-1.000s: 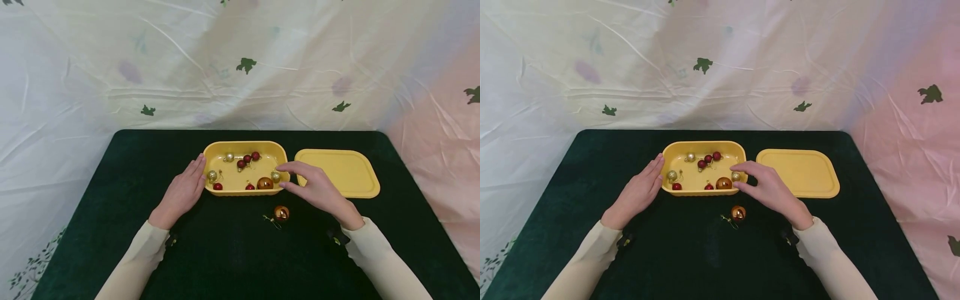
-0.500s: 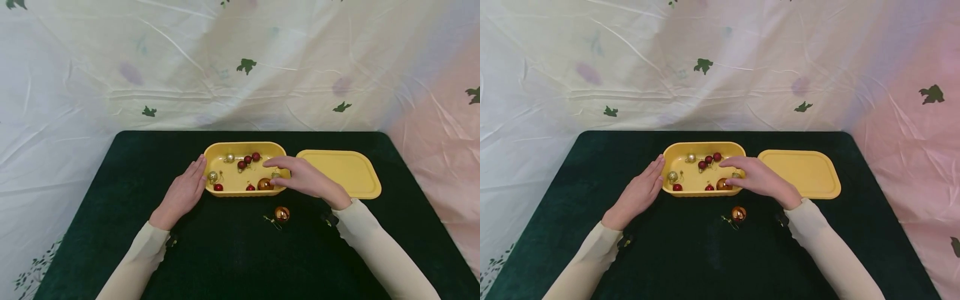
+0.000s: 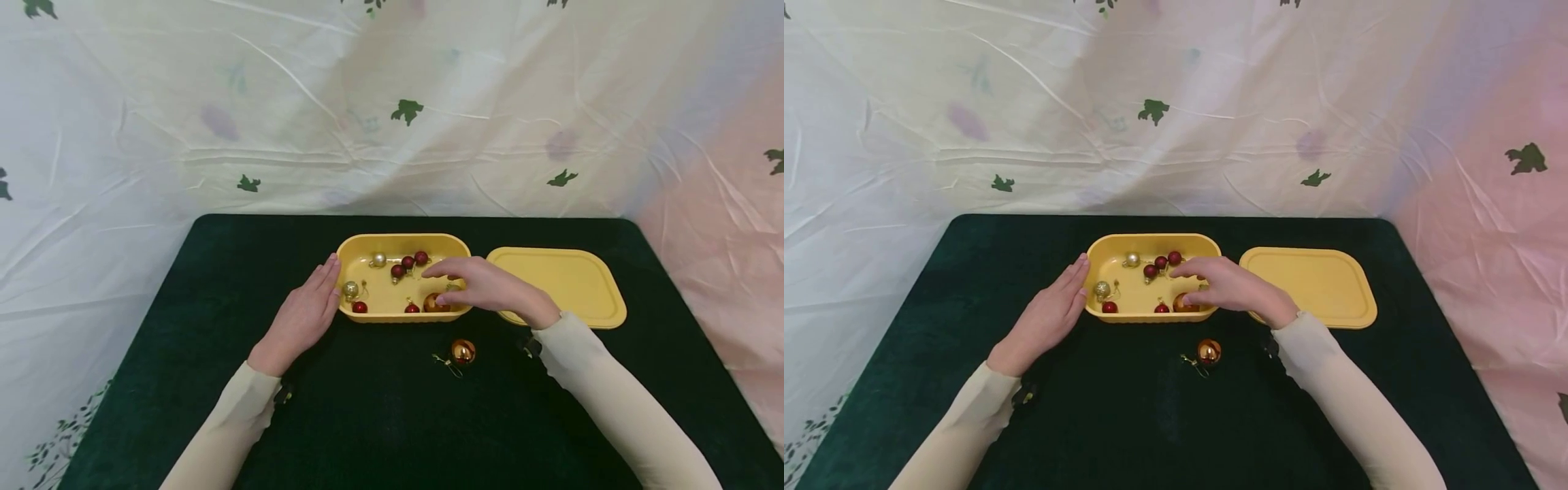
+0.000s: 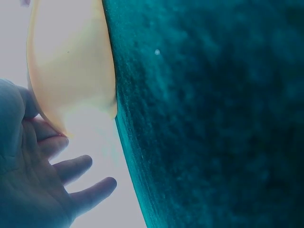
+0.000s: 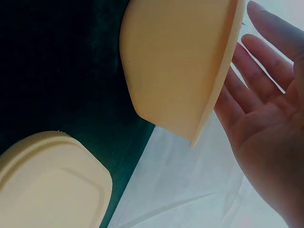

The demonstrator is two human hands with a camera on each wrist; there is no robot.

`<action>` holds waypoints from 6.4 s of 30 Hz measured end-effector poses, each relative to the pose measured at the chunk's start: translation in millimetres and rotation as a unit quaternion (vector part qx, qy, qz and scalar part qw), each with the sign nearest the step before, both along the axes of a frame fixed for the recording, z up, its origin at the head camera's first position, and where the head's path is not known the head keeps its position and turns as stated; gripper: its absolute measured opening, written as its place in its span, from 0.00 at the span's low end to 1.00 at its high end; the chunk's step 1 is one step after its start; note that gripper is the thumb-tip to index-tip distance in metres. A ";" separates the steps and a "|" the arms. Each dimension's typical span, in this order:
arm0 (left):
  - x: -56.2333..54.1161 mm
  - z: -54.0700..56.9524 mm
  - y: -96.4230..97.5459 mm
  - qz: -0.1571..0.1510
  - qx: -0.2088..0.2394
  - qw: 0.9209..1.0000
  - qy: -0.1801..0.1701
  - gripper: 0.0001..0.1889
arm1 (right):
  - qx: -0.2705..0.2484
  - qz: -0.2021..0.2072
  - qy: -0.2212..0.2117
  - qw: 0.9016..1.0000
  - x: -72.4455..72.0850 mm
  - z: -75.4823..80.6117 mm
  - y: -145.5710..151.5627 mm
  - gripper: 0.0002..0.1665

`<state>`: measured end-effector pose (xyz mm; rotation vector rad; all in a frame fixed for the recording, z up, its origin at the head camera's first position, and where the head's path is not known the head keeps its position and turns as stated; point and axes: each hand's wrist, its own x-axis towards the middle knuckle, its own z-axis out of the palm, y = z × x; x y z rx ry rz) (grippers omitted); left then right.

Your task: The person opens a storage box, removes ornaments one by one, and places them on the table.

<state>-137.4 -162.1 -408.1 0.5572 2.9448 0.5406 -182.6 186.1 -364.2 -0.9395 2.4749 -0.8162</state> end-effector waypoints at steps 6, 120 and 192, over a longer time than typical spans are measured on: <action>1.3 1.0 0.3 0.000 0.000 1.000 -0.002 0.33 | 0.024 0.024 -0.023 0.999 -7.6 -2.7 -3.6 0.28; 1.7 -1.9 3.2 0.000 0.007 1.000 0.001 0.34 | -0.066 -0.148 0.111 0.981 97.1 -6.7 86.1 0.28; 0.4 3.7 3.2 -0.006 0.011 1.000 -0.015 0.34 | -0.035 -0.172 -0.006 0.984 115.8 -51.2 96.9 0.30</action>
